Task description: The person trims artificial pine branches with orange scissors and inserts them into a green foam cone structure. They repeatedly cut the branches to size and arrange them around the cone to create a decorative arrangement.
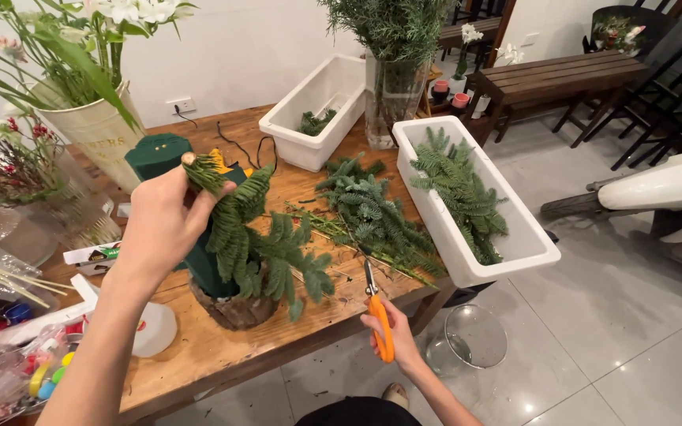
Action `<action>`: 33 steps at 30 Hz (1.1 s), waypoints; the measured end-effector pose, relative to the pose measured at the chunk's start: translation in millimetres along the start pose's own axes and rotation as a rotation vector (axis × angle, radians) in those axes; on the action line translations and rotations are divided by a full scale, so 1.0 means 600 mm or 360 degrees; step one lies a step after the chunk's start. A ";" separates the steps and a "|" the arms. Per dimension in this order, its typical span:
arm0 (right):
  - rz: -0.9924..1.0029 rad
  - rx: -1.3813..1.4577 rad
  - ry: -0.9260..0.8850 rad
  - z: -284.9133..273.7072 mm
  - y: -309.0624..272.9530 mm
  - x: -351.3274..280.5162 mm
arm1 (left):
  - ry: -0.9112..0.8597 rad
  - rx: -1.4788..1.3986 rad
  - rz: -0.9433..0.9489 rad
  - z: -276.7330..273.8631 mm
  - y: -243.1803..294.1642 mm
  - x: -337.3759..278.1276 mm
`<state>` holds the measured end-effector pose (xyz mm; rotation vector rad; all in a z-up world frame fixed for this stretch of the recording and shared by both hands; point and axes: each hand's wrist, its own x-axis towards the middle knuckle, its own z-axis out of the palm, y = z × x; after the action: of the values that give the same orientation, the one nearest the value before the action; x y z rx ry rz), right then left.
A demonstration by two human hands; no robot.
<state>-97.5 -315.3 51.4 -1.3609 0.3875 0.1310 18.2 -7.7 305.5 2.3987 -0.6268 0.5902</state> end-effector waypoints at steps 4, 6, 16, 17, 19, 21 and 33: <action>-0.0008 -0.0024 0.0011 -0.011 0.019 0.002 | 0.0102 0.0046 0.0068 -0.004 0.011 0.010; -0.0051 -0.0001 0.0051 -0.010 0.024 0.001 | 0.0122 0.0129 0.0174 -0.008 0.018 0.019; -0.0053 0.0026 0.0074 -0.016 0.042 -0.008 | 0.0214 0.0041 0.0318 -0.023 0.038 0.021; -0.0058 0.0037 0.0084 -0.018 0.045 -0.004 | 0.0220 0.0042 0.0319 -0.028 0.047 0.017; -0.0046 0.0048 0.0086 -0.018 0.048 -0.002 | 0.0216 0.0049 0.0305 -0.035 0.064 0.005; -0.0054 0.0061 0.0093 -0.015 0.046 -0.002 | 0.0289 0.0089 0.0399 -0.037 0.078 -0.008; 0.0033 0.0071 -0.0015 0.010 0.048 -0.013 | 0.0803 -0.0120 0.0000 0.035 0.001 -0.201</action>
<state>-112.5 -302.2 28.6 -1.3123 0.3945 0.1453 -71.7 14.1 225.7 2.0601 -0.4175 1.1010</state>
